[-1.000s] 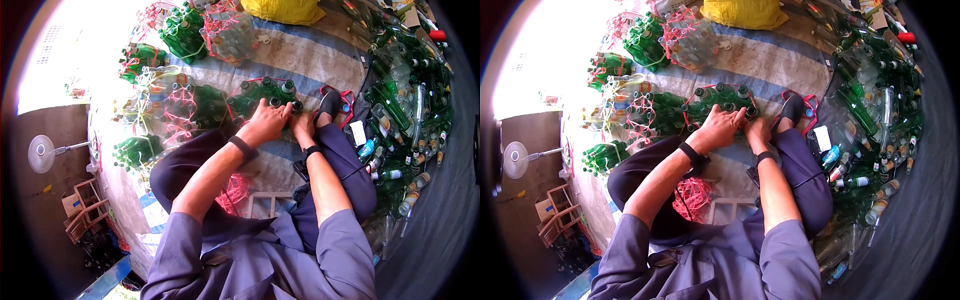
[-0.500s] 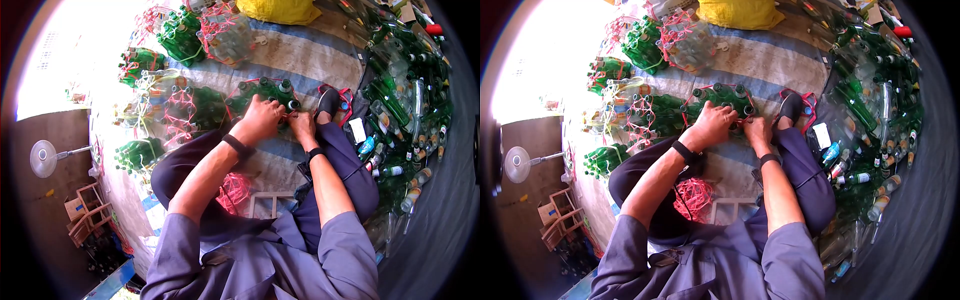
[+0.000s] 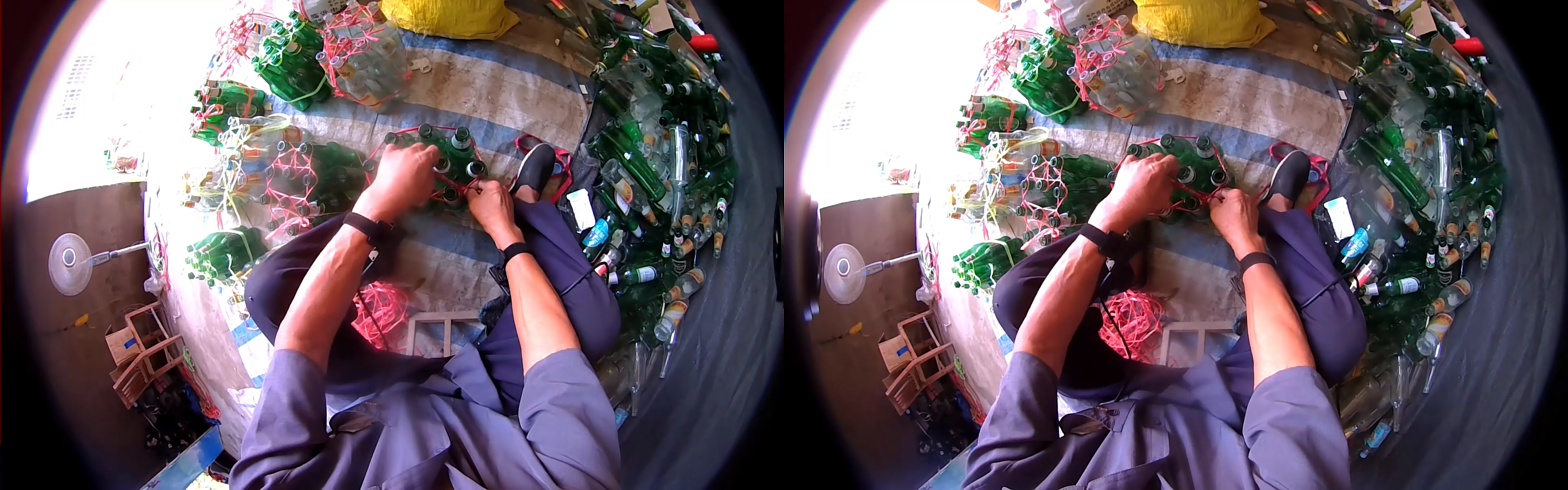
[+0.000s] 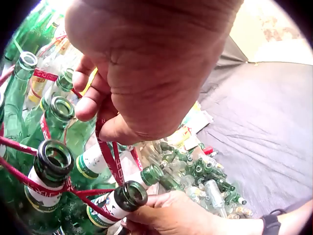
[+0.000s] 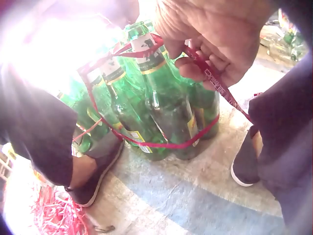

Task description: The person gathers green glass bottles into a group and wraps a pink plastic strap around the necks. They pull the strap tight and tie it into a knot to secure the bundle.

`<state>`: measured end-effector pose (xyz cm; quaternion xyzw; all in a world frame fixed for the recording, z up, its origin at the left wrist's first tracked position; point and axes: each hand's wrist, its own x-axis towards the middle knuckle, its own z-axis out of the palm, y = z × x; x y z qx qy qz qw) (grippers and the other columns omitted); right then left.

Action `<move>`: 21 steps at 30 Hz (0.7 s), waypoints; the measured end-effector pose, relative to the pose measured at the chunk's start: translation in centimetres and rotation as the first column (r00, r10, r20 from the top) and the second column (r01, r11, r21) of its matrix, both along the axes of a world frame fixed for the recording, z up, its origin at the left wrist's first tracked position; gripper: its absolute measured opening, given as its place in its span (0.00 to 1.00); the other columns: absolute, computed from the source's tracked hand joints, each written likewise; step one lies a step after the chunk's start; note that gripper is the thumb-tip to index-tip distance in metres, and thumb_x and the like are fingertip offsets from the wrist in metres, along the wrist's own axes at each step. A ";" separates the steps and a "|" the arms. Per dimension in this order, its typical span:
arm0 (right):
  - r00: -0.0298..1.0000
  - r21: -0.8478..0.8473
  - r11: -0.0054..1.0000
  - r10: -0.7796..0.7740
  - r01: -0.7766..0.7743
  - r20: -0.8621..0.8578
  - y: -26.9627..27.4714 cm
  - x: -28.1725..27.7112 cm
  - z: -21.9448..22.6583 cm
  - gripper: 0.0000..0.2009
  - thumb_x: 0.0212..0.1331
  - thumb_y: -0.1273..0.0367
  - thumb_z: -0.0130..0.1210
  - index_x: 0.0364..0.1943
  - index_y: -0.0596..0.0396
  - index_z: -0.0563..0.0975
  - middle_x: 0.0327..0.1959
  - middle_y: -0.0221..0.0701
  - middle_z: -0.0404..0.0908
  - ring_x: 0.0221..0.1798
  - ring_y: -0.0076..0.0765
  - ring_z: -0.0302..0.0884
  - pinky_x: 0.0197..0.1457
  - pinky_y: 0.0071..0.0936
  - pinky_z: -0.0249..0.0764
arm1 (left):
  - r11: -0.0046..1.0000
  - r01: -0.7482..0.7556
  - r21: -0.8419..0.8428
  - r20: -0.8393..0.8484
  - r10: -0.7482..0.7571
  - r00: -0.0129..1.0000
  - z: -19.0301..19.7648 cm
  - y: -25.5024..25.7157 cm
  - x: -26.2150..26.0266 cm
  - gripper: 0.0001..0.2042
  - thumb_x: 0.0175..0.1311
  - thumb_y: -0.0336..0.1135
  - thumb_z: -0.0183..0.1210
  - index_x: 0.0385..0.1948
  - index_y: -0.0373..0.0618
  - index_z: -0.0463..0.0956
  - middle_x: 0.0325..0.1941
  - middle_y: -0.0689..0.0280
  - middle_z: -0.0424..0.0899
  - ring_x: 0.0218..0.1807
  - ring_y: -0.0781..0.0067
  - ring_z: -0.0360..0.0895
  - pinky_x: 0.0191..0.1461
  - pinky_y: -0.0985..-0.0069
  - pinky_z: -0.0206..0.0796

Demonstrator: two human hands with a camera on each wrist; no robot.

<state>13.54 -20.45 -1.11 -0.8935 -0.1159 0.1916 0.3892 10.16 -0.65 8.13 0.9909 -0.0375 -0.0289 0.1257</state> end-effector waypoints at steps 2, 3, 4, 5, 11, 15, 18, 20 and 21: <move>1.000 0.026 0.999 -0.028 0.028 -0.007 0.1 -0.1 -0.1 0.10 0.55 0.64 0.58 0.33 0.54 0.85 0.32 0.53 0.83 0.40 0.63 0.82 0.44 0.51 0.77 | 0.999 -0.033 0.001 -0.031 0.033 0.999 0.0 0.4 0.4 0.03 0.59 0.31 0.55 0.32 0.47 0.76 0.33 0.60 0.83 0.35 0.53 0.83 0.44 0.57 0.70; 1.000 0.003 1.000 -0.023 0.023 0.010 0.2 -0.2 0.3 0.10 0.55 0.64 0.58 0.32 0.55 0.84 0.32 0.53 0.82 0.40 0.64 0.81 0.44 0.52 0.77 | 0.999 -0.037 -0.036 -0.017 0.037 0.999 -0.1 0.5 0.5 0.02 0.60 0.31 0.55 0.31 0.47 0.76 0.33 0.59 0.82 0.36 0.51 0.82 0.43 0.56 0.71; 0.999 -0.022 1.000 -0.018 0.018 0.028 0.4 -0.2 0.6 0.10 0.55 0.64 0.58 0.32 0.57 0.83 0.32 0.53 0.82 0.40 0.65 0.81 0.44 0.52 0.77 | 0.999 -0.038 -0.036 -0.014 0.037 0.999 -0.3 0.6 0.8 0.02 0.60 0.31 0.55 0.31 0.47 0.76 0.33 0.59 0.82 0.36 0.51 0.82 0.43 0.56 0.71; 0.999 -0.023 1.000 -0.017 0.018 0.030 0.4 -0.2 0.5 0.10 0.55 0.64 0.58 0.32 0.57 0.83 0.32 0.53 0.82 0.40 0.65 0.81 0.44 0.52 0.77 | 0.996 -0.037 -0.082 0.015 0.038 0.999 -0.6 0.7 1.1 0.02 0.60 0.30 0.55 0.30 0.47 0.76 0.32 0.58 0.82 0.36 0.50 0.82 0.41 0.55 0.71; 0.998 0.055 0.998 -0.004 0.000 0.061 0.3 -0.5 -0.9 0.10 0.56 0.66 0.57 0.31 0.60 0.81 0.29 0.55 0.79 0.39 0.66 0.79 0.40 0.51 0.74 | 0.978 -0.040 -0.205 0.087 0.059 0.994 -1.3 0.4 2.3 0.01 0.59 0.28 0.56 0.28 0.44 0.76 0.32 0.55 0.81 0.36 0.46 0.81 0.39 0.54 0.71; 0.996 0.038 0.999 0.008 -0.012 0.087 0.4 -0.7 -0.9 0.10 0.57 0.66 0.56 0.30 0.59 0.81 0.29 0.54 0.79 0.38 0.66 0.79 0.39 0.52 0.74 | 0.935 -0.197 -0.294 -0.031 0.197 0.980 -1.3 0.1 2.7 0.02 0.58 0.28 0.57 0.28 0.43 0.78 0.29 0.53 0.82 0.35 0.46 0.81 0.39 0.54 0.72; 0.997 0.048 0.999 -0.001 -0.002 0.071 0.3 -0.7 -0.9 0.10 0.57 0.66 0.55 0.30 0.59 0.81 0.29 0.54 0.80 0.38 0.66 0.79 0.39 0.52 0.74 | 0.916 -0.223 -0.334 -0.046 0.220 0.974 -2.4 0.4 3.0 0.03 0.58 0.29 0.58 0.28 0.44 0.81 0.27 0.52 0.83 0.34 0.46 0.82 0.39 0.54 0.73; 0.998 0.056 0.998 -0.012 0.009 0.054 0.3 -0.6 -0.6 0.10 0.57 0.65 0.55 0.30 0.59 0.81 0.29 0.54 0.80 0.38 0.66 0.79 0.40 0.52 0.75 | 0.941 -0.214 -0.262 -0.037 0.212 0.977 -3.8 0.5 3.2 0.04 0.58 0.29 0.57 0.29 0.45 0.81 0.27 0.52 0.83 0.35 0.46 0.83 0.39 0.54 0.73; 0.999 0.047 0.999 -0.018 0.016 0.047 0.2 -0.6 -0.3 0.11 0.56 0.65 0.55 0.30 0.59 0.81 0.29 0.54 0.80 0.37 0.66 0.80 0.39 0.51 0.75 | 0.961 -0.204 -0.189 -0.027 0.203 0.979 -3.9 0.4 3.3 0.05 0.58 0.29 0.56 0.29 0.46 0.82 0.27 0.51 0.84 0.35 0.46 0.83 0.39 0.54 0.74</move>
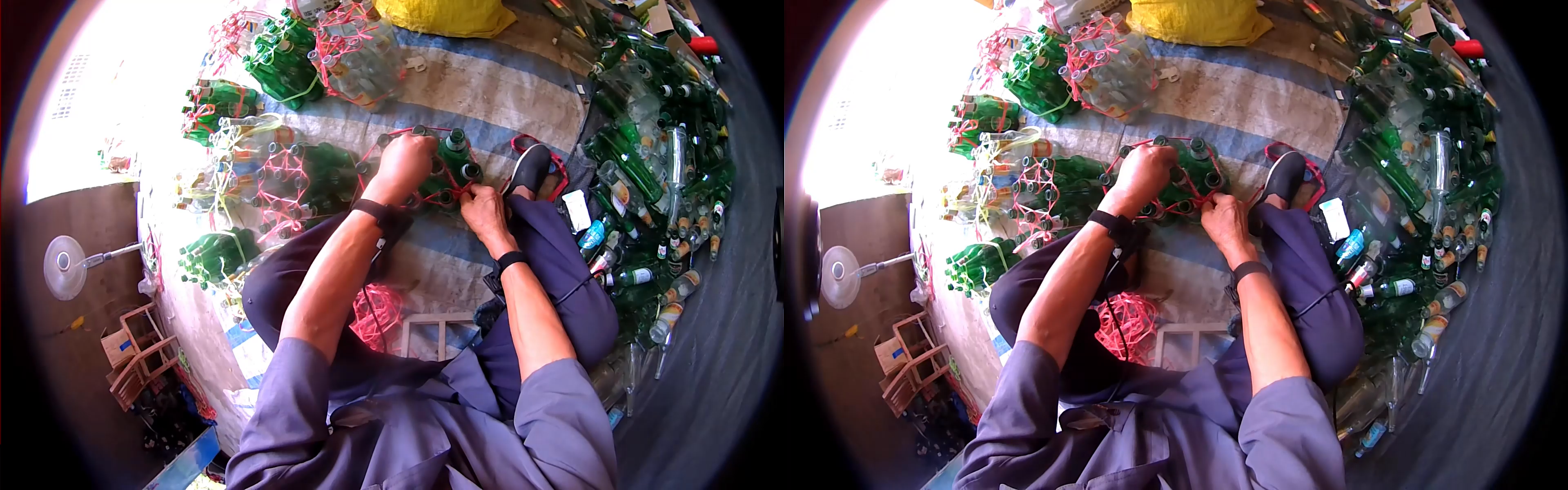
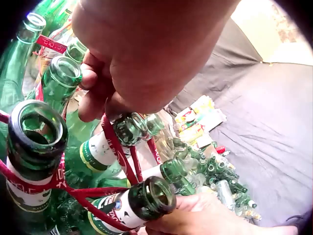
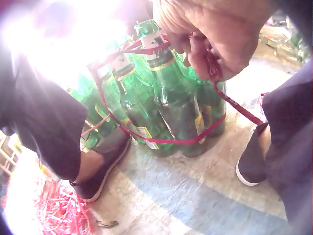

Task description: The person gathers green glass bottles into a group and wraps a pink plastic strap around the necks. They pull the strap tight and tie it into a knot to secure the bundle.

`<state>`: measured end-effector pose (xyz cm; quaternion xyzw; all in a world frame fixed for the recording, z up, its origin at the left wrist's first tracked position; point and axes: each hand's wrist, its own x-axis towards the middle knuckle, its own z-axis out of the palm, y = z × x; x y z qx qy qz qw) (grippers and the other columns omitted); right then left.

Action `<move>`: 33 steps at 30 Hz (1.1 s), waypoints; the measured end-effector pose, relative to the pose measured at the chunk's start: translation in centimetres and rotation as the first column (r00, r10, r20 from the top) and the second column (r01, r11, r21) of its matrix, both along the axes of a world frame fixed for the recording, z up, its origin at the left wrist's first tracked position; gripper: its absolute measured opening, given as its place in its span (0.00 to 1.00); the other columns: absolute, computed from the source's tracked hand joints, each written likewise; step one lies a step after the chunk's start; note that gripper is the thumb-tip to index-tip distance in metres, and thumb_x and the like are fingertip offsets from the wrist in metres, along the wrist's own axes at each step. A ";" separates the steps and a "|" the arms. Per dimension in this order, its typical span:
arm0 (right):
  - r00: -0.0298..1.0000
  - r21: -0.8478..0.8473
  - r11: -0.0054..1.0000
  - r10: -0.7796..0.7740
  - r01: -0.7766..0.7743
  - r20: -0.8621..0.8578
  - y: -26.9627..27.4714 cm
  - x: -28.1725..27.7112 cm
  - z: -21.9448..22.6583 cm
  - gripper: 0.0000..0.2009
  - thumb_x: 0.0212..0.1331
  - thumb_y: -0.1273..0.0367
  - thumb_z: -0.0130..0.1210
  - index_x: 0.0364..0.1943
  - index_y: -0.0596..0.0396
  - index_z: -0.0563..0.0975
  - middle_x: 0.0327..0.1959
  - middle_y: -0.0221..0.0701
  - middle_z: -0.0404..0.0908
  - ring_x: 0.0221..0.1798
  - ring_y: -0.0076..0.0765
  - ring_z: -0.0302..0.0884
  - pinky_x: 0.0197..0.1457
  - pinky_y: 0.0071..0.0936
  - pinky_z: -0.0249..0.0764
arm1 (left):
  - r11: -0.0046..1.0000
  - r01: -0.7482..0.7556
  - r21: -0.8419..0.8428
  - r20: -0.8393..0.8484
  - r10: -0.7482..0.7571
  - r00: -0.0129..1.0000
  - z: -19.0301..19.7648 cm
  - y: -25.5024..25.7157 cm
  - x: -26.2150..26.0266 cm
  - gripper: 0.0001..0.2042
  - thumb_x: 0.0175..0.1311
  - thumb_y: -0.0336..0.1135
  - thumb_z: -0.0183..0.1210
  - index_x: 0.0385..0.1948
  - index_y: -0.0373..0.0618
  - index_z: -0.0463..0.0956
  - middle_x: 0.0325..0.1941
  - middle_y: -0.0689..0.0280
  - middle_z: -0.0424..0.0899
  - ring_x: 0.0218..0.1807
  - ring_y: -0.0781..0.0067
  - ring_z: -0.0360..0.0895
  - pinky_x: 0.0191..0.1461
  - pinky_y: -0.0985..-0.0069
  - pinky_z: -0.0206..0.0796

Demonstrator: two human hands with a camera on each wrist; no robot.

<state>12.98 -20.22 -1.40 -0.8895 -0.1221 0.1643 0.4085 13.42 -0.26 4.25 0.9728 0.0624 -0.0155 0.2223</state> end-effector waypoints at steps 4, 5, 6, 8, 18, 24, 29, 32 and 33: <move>0.998 0.042 0.999 -0.027 0.029 -0.054 -0.4 0.0 1.5 0.12 0.55 0.63 0.57 0.29 0.59 0.81 0.27 0.53 0.80 0.35 0.63 0.81 0.37 0.47 0.74 | 1.000 -0.021 0.003 -0.046 0.021 0.999 -0.1 0.1 -0.2 0.07 0.58 0.30 0.55 0.30 0.47 0.83 0.29 0.51 0.84 0.36 0.47 0.84 0.41 0.55 0.75; 0.998 0.043 0.999 -0.026 0.029 -0.053 -0.5 0.0 1.3 0.12 0.55 0.63 0.57 0.29 0.59 0.81 0.27 0.53 0.80 0.35 0.63 0.81 0.37 0.47 0.74 | 1.000 -0.002 0.006 -0.088 0.002 0.996 -0.1 0.2 -0.2 0.07 0.58 0.30 0.55 0.31 0.47 0.84 0.29 0.51 0.84 0.36 0.47 0.84 0.41 0.55 0.75; 0.999 0.047 0.999 -0.009 0.011 -0.046 -0.7 0.0 1.3 0.13 0.55 0.62 0.57 0.27 0.60 0.81 0.26 0.53 0.79 0.34 0.61 0.81 0.36 0.46 0.74 | 1.000 0.018 0.008 -0.128 -0.017 0.992 -0.2 0.3 -0.2 0.08 0.58 0.29 0.54 0.32 0.47 0.84 0.29 0.50 0.84 0.37 0.47 0.84 0.42 0.54 0.75; 0.999 0.053 0.999 0.009 -0.007 -0.035 -1.4 0.3 1.3 0.14 0.55 0.62 0.58 0.26 0.61 0.81 0.24 0.52 0.79 0.32 0.60 0.81 0.35 0.46 0.73 | 0.999 0.018 -0.032 -0.083 -0.020 0.996 -0.4 0.4 -0.9 0.09 0.58 0.29 0.53 0.34 0.46 0.84 0.29 0.50 0.84 0.37 0.46 0.84 0.43 0.55 0.75; 0.994 -0.048 0.993 0.111 -0.111 0.009 -1.4 -0.3 4.0 0.15 0.57 0.63 0.58 0.24 0.63 0.80 0.28 0.55 0.79 0.37 0.66 0.79 0.42 0.54 0.74 | 0.987 0.160 -0.032 0.057 -0.158 0.986 2.0 -3.0 -5.2 0.41 0.45 0.45 0.66 0.67 0.47 0.65 0.65 0.48 0.71 0.67 0.47 0.68 0.70 0.53 0.55; 0.992 -0.107 0.987 0.122 -0.122 -0.005 -1.6 -0.2 5.3 0.14 0.58 0.63 0.56 0.25 0.62 0.81 0.29 0.54 0.80 0.38 0.66 0.80 0.44 0.52 0.76 | 0.992 0.031 0.122 0.107 -0.045 0.993 0.4 -5.8 -5.8 0.46 0.49 0.51 0.68 0.70 0.37 0.57 0.68 0.46 0.64 0.71 0.49 0.62 0.73 0.51 0.47; 0.995 -0.116 0.988 0.102 -0.102 -0.003 -2.7 0.0 2.7 0.14 0.58 0.63 0.56 0.26 0.61 0.83 0.29 0.52 0.82 0.37 0.64 0.81 0.44 0.50 0.77 | 0.992 -0.020 0.128 0.071 0.011 0.997 0.2 -6.5 -5.9 0.45 0.50 0.48 0.67 0.70 0.38 0.57 0.70 0.48 0.62 0.72 0.51 0.62 0.74 0.50 0.45; 0.993 -0.045 0.995 0.091 -0.088 0.076 -3.1 -0.1 2.1 0.15 0.60 0.65 0.55 0.22 0.63 0.80 0.24 0.50 0.81 0.32 0.59 0.81 0.39 0.46 0.75 | 0.992 -0.033 0.126 0.047 0.027 0.999 0.5 -6.5 -5.8 0.43 0.50 0.47 0.67 0.69 0.38 0.58 0.70 0.49 0.62 0.72 0.52 0.62 0.75 0.50 0.44; 0.993 -0.046 0.995 0.091 -0.088 0.073 -3.1 -0.1 2.1 0.15 0.60 0.65 0.55 0.22 0.63 0.80 0.24 0.50 0.81 0.32 0.59 0.81 0.39 0.46 0.75 | 0.992 -0.035 0.119 0.039 0.031 0.999 0.5 -6.6 -5.8 0.43 0.50 0.46 0.67 0.69 0.39 0.59 0.70 0.49 0.62 0.72 0.52 0.62 0.75 0.50 0.44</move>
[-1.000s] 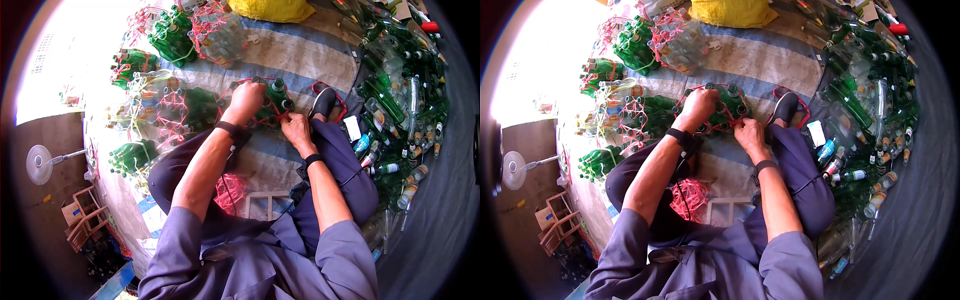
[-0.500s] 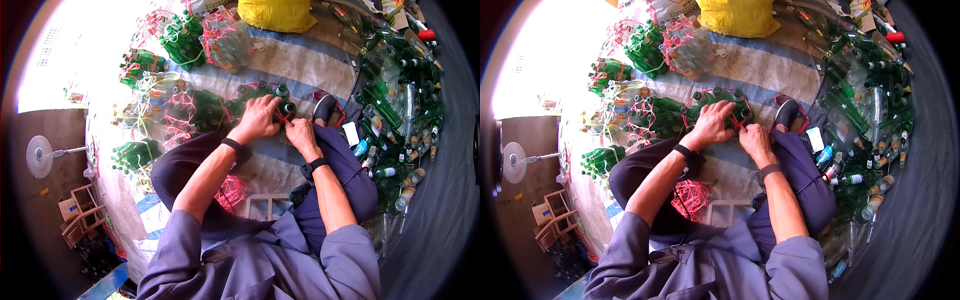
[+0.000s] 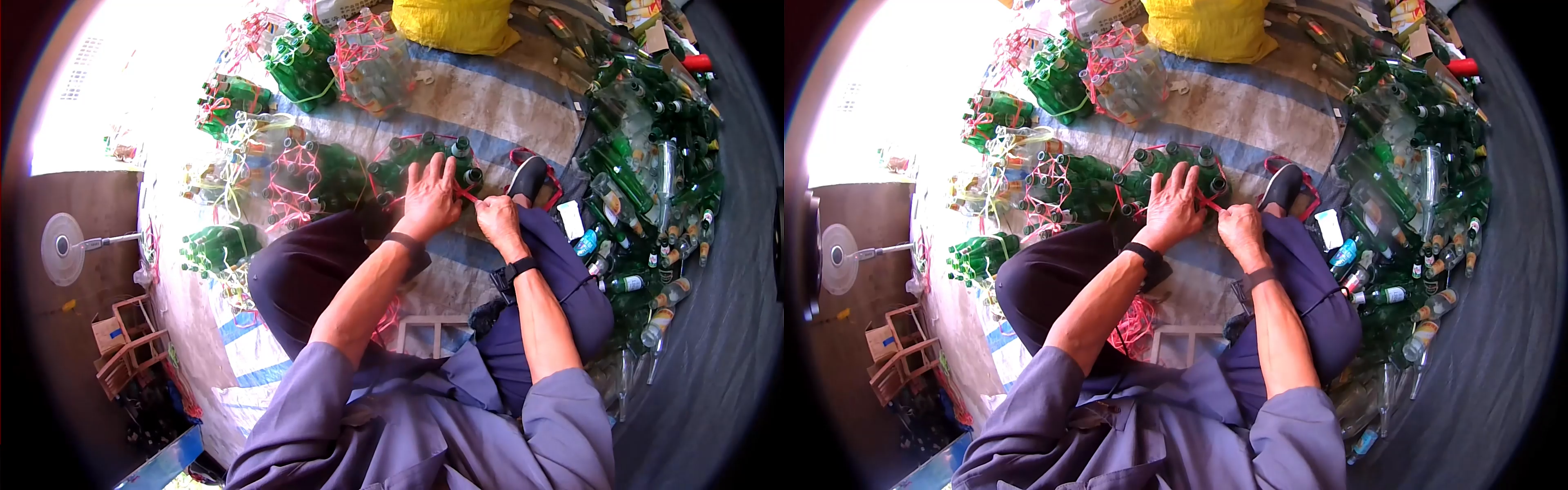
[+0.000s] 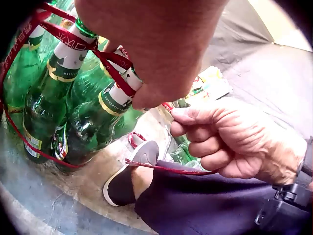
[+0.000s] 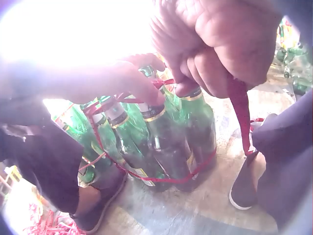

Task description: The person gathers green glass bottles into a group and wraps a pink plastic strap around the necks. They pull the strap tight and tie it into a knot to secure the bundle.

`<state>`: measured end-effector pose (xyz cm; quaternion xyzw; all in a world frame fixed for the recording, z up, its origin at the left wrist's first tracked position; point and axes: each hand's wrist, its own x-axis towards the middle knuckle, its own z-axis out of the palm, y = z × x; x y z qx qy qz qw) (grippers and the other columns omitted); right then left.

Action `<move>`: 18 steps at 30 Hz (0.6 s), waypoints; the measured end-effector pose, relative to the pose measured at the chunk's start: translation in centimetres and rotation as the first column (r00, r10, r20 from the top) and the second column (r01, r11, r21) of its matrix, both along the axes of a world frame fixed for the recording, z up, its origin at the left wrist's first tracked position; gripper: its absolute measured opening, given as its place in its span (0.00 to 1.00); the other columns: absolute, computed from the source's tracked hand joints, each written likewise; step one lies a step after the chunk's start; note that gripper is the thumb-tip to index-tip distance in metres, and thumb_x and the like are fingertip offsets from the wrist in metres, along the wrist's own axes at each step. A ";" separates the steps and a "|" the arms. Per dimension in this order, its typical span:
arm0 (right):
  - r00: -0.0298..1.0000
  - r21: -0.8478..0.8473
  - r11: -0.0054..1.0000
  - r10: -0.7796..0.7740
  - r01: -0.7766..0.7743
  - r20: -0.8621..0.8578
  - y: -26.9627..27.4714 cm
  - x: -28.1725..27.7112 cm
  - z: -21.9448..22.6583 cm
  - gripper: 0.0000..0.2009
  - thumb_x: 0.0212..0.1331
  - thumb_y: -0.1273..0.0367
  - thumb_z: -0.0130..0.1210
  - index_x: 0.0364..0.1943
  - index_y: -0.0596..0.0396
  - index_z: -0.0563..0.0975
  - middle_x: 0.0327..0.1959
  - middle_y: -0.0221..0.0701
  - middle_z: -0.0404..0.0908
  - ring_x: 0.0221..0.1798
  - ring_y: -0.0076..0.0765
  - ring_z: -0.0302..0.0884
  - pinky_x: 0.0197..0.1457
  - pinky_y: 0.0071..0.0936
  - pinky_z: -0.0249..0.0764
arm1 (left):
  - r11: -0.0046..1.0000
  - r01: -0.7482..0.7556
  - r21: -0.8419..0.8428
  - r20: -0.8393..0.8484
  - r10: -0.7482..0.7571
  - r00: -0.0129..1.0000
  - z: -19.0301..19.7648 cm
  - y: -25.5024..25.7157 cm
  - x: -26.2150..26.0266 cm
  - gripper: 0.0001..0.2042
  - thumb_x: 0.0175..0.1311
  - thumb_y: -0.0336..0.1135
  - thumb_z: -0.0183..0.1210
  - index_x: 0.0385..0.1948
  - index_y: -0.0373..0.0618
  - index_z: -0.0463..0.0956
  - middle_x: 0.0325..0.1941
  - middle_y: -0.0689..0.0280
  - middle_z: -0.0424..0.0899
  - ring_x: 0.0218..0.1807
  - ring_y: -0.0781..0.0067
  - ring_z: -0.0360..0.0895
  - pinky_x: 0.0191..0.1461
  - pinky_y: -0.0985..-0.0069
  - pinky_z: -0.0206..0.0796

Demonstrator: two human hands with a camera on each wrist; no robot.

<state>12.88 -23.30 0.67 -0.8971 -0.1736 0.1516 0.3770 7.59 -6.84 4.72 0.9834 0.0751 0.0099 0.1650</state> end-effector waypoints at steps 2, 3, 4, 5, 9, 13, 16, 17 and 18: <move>1.000 -0.029 0.999 0.025 -0.024 0.016 -0.3 -0.1 -0.1 0.15 0.60 0.65 0.55 0.23 0.63 0.81 0.24 0.49 0.81 0.31 0.58 0.81 0.38 0.45 0.75 | 1.000 -0.008 0.007 0.008 0.008 1.000 -0.1 -0.1 0.1 0.41 0.50 0.45 0.66 0.68 0.39 0.60 0.70 0.50 0.63 0.71 0.52 0.64 0.75 0.50 0.44; 1.000 -0.032 0.999 0.025 -0.024 0.013 -0.4 -0.2 -0.2 0.15 0.60 0.65 0.55 0.23 0.63 0.81 0.24 0.49 0.81 0.31 0.58 0.81 0.38 0.45 0.75 | 1.000 -0.018 0.014 0.020 0.018 1.000 -0.1 -0.2 0.1 0.40 0.50 0.45 0.66 0.67 0.40 0.62 0.70 0.50 0.63 0.70 0.52 0.65 0.76 0.50 0.44; 0.999 -0.027 0.999 0.042 -0.041 0.032 -0.5 -0.3 -0.4 0.15 0.60 0.65 0.55 0.22 0.63 0.81 0.24 0.49 0.81 0.31 0.57 0.81 0.37 0.45 0.75 | 1.000 -0.019 0.011 0.018 0.019 1.000 -0.1 -0.2 0.1 0.40 0.50 0.45 0.66 0.67 0.40 0.62 0.70 0.50 0.63 0.70 0.52 0.65 0.76 0.50 0.44; 0.997 -0.022 0.998 0.059 -0.058 0.052 -0.5 -0.3 -0.5 0.15 0.60 0.65 0.56 0.22 0.63 0.80 0.24 0.49 0.81 0.30 0.57 0.81 0.37 0.44 0.75 | 1.000 -0.027 0.003 0.012 0.027 1.000 0.0 -0.2 0.1 0.39 0.50 0.44 0.66 0.66 0.41 0.63 0.69 0.51 0.63 0.69 0.52 0.66 0.76 0.50 0.44; 0.996 -0.013 1.000 0.026 -0.027 -0.082 -0.5 -0.7 1.4 0.14 0.61 0.64 0.54 0.26 0.61 0.82 0.29 0.52 0.81 0.37 0.62 0.81 0.43 0.50 0.76 | 0.999 -0.035 0.018 0.054 0.034 0.998 -0.4 -0.4 0.2 0.36 0.50 0.42 0.65 0.64 0.42 0.64 0.68 0.52 0.65 0.67 0.52 0.68 0.76 0.50 0.44; 0.996 0.051 0.997 0.058 -0.062 0.062 -0.4 -1.1 1.9 0.15 0.61 0.66 0.56 0.21 0.63 0.78 0.22 0.49 0.79 0.29 0.58 0.80 0.34 0.45 0.73 | 0.999 -0.044 0.025 0.061 0.042 0.997 -1.1 -0.3 0.3 0.36 0.50 0.41 0.64 0.64 0.43 0.64 0.67 0.52 0.65 0.67 0.52 0.68 0.76 0.50 0.43; 0.984 0.033 0.992 0.116 -0.121 0.138 -0.4 -1.5 2.1 0.15 0.63 0.67 0.54 0.22 0.62 0.77 0.25 0.51 0.79 0.32 0.61 0.80 0.36 0.48 0.73 | 0.998 -0.050 0.026 0.084 0.048 0.995 -0.6 -0.3 0.3 0.36 0.50 0.42 0.64 0.65 0.43 0.64 0.67 0.52 0.65 0.67 0.52 0.68 0.76 0.50 0.43; 0.983 -0.005 0.991 0.134 -0.134 0.125 -0.5 -1.4 2.1 0.15 0.63 0.66 0.54 0.22 0.62 0.78 0.26 0.51 0.80 0.33 0.61 0.80 0.37 0.49 0.74 | 0.999 -0.039 0.006 0.052 0.039 0.998 -0.3 -0.2 0.2 0.36 0.50 0.42 0.65 0.65 0.43 0.64 0.67 0.52 0.65 0.67 0.52 0.68 0.75 0.50 0.44; 0.983 -0.043 0.988 0.150 -0.146 0.109 -0.5 -1.5 2.3 0.15 0.63 0.66 0.53 0.22 0.61 0.78 0.27 0.51 0.80 0.34 0.61 0.80 0.38 0.49 0.74 | 1.000 -0.027 -0.015 0.018 0.027 0.999 -0.1 -0.1 0.1 0.36 0.50 0.43 0.65 0.65 0.43 0.64 0.66 0.52 0.66 0.68 0.53 0.67 0.75 0.50 0.44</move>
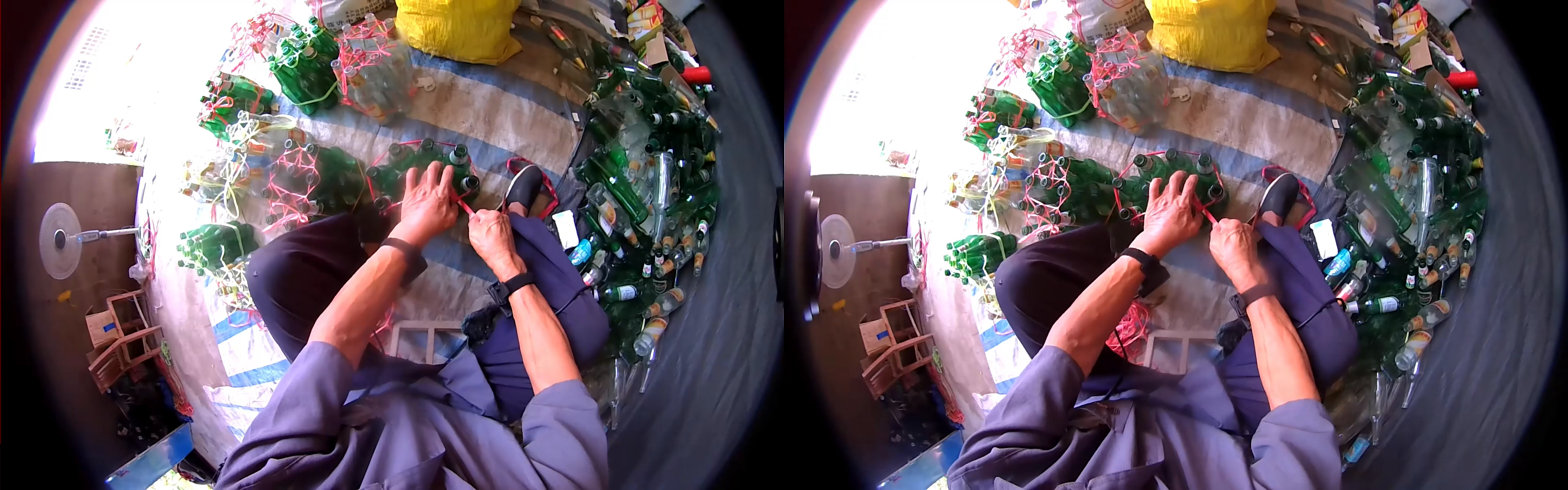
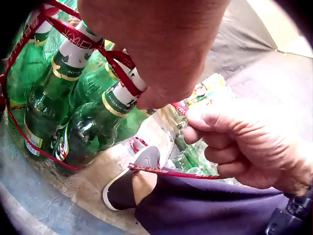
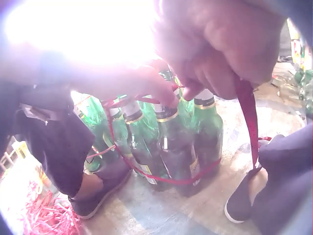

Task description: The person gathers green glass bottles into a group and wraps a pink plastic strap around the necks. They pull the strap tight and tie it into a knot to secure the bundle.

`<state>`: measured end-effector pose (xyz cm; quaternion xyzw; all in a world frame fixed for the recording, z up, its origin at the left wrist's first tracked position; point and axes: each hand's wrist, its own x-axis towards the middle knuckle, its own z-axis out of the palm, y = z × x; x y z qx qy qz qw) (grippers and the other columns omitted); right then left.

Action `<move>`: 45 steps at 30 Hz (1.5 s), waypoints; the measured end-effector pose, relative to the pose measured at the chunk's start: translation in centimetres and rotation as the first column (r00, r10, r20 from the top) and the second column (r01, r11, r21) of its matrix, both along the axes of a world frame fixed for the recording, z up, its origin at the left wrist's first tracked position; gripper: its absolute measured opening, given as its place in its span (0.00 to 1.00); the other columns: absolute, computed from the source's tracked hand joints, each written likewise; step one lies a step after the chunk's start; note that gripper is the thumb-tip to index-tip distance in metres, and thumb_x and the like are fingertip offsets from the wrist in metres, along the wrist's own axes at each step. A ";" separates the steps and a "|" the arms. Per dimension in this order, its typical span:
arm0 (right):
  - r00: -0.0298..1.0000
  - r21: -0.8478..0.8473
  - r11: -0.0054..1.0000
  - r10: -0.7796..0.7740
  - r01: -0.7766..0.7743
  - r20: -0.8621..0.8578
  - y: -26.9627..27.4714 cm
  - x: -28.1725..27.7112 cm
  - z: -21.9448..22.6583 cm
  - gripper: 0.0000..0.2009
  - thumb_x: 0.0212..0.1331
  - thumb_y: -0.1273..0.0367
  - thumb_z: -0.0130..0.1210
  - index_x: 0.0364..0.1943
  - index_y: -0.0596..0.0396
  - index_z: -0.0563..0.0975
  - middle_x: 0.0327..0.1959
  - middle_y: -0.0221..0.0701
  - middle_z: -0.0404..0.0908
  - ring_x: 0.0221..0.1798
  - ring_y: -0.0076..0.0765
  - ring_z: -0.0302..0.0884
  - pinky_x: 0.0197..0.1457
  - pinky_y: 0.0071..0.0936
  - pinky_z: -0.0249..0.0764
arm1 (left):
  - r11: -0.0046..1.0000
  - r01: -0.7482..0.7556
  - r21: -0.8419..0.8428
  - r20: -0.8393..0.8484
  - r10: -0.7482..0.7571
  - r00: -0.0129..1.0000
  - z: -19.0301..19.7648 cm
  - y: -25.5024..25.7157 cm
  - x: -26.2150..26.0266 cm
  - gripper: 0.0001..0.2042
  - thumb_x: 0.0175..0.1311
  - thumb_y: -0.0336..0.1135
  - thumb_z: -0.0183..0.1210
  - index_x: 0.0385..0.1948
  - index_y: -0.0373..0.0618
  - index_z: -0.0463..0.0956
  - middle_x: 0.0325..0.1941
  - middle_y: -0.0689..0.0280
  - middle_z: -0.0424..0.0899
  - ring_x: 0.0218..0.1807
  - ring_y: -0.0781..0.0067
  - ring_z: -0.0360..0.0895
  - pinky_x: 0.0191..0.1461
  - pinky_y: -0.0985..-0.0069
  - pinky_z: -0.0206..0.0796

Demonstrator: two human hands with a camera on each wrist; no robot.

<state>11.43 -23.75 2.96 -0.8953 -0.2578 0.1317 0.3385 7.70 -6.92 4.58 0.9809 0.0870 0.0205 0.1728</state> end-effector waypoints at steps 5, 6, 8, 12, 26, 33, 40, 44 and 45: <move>1.000 0.024 1.000 0.014 -0.014 0.013 0.1 -0.2 -0.6 0.14 0.63 0.66 0.53 0.23 0.61 0.79 0.27 0.51 0.80 0.36 0.61 0.81 0.39 0.49 0.75 | 1.000 -0.013 -0.008 0.048 0.013 0.999 -0.3 0.4 -0.3 0.41 0.48 0.44 0.67 0.68 0.44 0.62 0.68 0.52 0.65 0.70 0.53 0.63 0.75 0.53 0.44; 1.000 0.018 1.000 0.016 -0.016 0.025 0.3 -0.2 -0.5 0.14 0.63 0.66 0.53 0.23 0.61 0.79 0.27 0.51 0.80 0.36 0.61 0.81 0.39 0.50 0.75 | 0.999 0.012 -0.037 0.083 -0.009 0.997 -0.1 0.5 -0.5 0.42 0.47 0.44 0.68 0.68 0.44 0.61 0.68 0.51 0.65 0.71 0.51 0.62 0.75 0.54 0.45; 1.000 -0.010 1.000 0.009 -0.009 0.010 0.3 -0.2 -0.5 0.14 0.62 0.67 0.53 0.23 0.61 0.79 0.27 0.51 0.81 0.36 0.61 0.81 0.40 0.50 0.76 | 0.997 0.035 -0.065 0.121 -0.027 0.992 0.1 0.9 -0.9 0.43 0.46 0.43 0.68 0.69 0.44 0.60 0.69 0.51 0.65 0.72 0.50 0.61 0.75 0.54 0.46; 0.999 0.001 1.000 0.025 -0.025 0.029 0.3 -0.4 -0.6 0.13 0.61 0.68 0.53 0.23 0.62 0.79 0.27 0.51 0.81 0.36 0.62 0.81 0.39 0.51 0.76 | 0.999 0.038 -0.023 0.194 -0.033 0.981 2.0 1.7 -2.6 0.43 0.45 0.40 0.69 0.69 0.42 0.61 0.69 0.49 0.64 0.73 0.45 0.59 0.74 0.54 0.48; 0.987 -0.014 0.993 0.116 -0.115 0.108 0.5 -0.1 -0.2 0.15 0.62 0.67 0.52 0.22 0.63 0.79 0.25 0.51 0.80 0.33 0.61 0.81 0.38 0.51 0.77 | 0.614 -0.518 -0.596 -0.026 0.629 0.777 -1.9 4.6 -9.0 0.37 0.53 0.43 0.70 0.64 0.42 0.63 0.62 0.46 0.71 0.62 0.45 0.71 0.63 0.56 0.67; 0.985 -0.073 0.988 0.142 -0.135 0.098 0.2 0.6 0.0 0.14 0.61 0.66 0.51 0.24 0.62 0.81 0.26 0.52 0.81 0.33 0.61 0.82 0.40 0.51 0.77 | 0.470 -0.564 -0.679 -0.166 0.650 0.742 -2.2 5.0 -8.9 0.30 0.54 0.40 0.68 0.59 0.37 0.69 0.51 0.49 0.82 0.54 0.53 0.81 0.59 0.62 0.71; 0.973 -0.117 0.976 0.197 -0.183 0.118 0.3 0.5 0.5 0.18 0.64 0.63 0.49 0.23 0.61 0.80 0.26 0.50 0.82 0.33 0.60 0.81 0.39 0.51 0.77 | 0.090 -0.561 -0.823 -0.371 0.664 0.649 -5.7 5.7 -8.5 0.20 0.56 0.37 0.65 0.46 0.34 0.78 0.41 0.52 0.87 0.46 0.58 0.84 0.51 0.64 0.73; 0.969 -0.187 0.962 0.223 -0.201 0.107 0.7 -0.3 0.3 0.14 0.61 0.68 0.49 0.23 0.61 0.81 0.25 0.49 0.82 0.32 0.57 0.84 0.38 0.49 0.80 | 0.278 -0.528 -0.803 -0.223 0.681 0.698 -8.6 6.9 -8.3 0.18 0.60 0.36 0.67 0.50 0.42 0.76 0.35 0.71 0.82 0.33 0.80 0.76 0.34 0.79 0.70; 0.959 -0.226 0.948 0.257 -0.225 0.121 0.8 -0.5 0.6 0.14 0.62 0.68 0.48 0.23 0.61 0.81 0.25 0.49 0.82 0.31 0.56 0.84 0.38 0.48 0.81 | 0.249 -0.527 -0.812 -0.223 0.703 0.676 -8.6 6.9 -8.2 0.17 0.60 0.34 0.67 0.50 0.42 0.77 0.34 0.71 0.82 0.32 0.81 0.76 0.34 0.79 0.70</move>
